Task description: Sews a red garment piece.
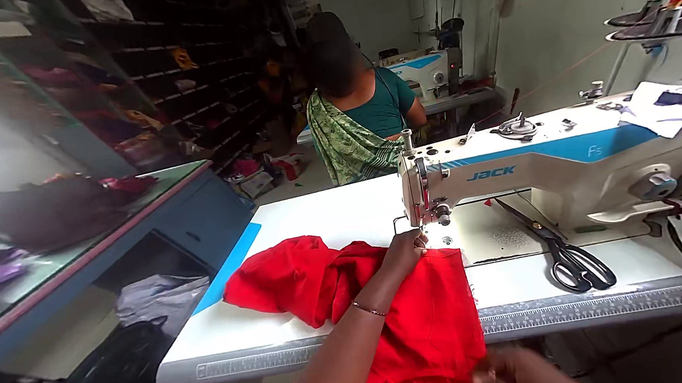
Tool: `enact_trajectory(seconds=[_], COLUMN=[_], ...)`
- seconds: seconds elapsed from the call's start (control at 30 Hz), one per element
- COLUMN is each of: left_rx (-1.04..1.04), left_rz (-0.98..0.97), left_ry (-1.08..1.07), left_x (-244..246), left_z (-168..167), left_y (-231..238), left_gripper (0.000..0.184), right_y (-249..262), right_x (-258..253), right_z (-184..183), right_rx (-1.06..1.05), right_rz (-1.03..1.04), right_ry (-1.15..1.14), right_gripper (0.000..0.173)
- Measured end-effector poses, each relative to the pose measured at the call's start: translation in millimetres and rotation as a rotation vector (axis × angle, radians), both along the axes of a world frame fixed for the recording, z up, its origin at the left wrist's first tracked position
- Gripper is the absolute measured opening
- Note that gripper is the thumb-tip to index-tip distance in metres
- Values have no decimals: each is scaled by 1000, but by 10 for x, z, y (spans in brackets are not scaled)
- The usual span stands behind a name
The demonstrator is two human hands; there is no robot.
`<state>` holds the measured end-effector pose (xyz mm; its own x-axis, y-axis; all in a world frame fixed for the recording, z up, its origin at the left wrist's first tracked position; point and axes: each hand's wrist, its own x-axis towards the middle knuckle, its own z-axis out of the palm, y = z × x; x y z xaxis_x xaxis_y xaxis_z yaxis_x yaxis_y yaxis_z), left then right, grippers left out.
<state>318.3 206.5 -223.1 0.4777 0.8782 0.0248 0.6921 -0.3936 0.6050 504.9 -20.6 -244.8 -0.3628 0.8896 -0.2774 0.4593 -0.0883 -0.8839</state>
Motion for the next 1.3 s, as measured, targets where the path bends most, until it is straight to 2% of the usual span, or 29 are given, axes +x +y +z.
enact_trajectory(seconds=[0.07, 0.13, 0.23, 0.37, 0.5, 0.57, 0.7, 0.8, 0.9, 0.97, 1.07, 1.13, 1.2, 1.3], left_rx=[-27, -30, -37, -51, -23, -38, -36, -13, 3, -2, 36, 105, 46, 0], left_rz=[16, 19, 3, -15, -5, 41, 109, 122, 123, 113, 91, 90, 97, 92], left_ry=[-15, -40, -73, -90, -40, 29, 123, 169, 185, 181, 136, 61, 78, 95], left_x=[1, -3, -24, -60, -116, -100, -43, -38, -39, -47, -87, -112, -113, -124], left_z=[-19, -38, -55, -79, -152, -142, -75, -54, -81, -107, -121, -139, -128, -115], left_y=[49, 64, 85, 108, 128, 123, 73, 41, 22, 27, -6, -50, -7, 37], left_gripper=[24, 22, 23, 26, 23, 29, 26, 24, 24, 25, 24, 22, 26, 28], right_y=[399, 847, 1469, 1912, 1939, 1952, 2011, 1973, 1921, 1911, 1899, 1910, 1951, 1987], right_x=[22, 6, -74, -182, -270, -296, -314, -477, -656, -623, -422, -245, -50, 121], right_z=[177, 198, 80, -13, -30, -4, 88, 156, 72, 63, 75, 79, 69, 98], right_rx=[156, 358, 558, 489, 458, 380, 246, 251, 344, 344, 298, 297, 297, 380], right_rz=[-153, -262, -261, -191, -218, -271, -309, -238, -233, -251, -385, -507, -658, -923], right_ry=[-172, -216, -220, -289, -392, -420, -472, -695, -883, -848, -615, -429, -282, -220], right_gripper=[30, 20, 15, 12, 12, 15, 21, 25, 21, 20, 26, 24, 25, 26])
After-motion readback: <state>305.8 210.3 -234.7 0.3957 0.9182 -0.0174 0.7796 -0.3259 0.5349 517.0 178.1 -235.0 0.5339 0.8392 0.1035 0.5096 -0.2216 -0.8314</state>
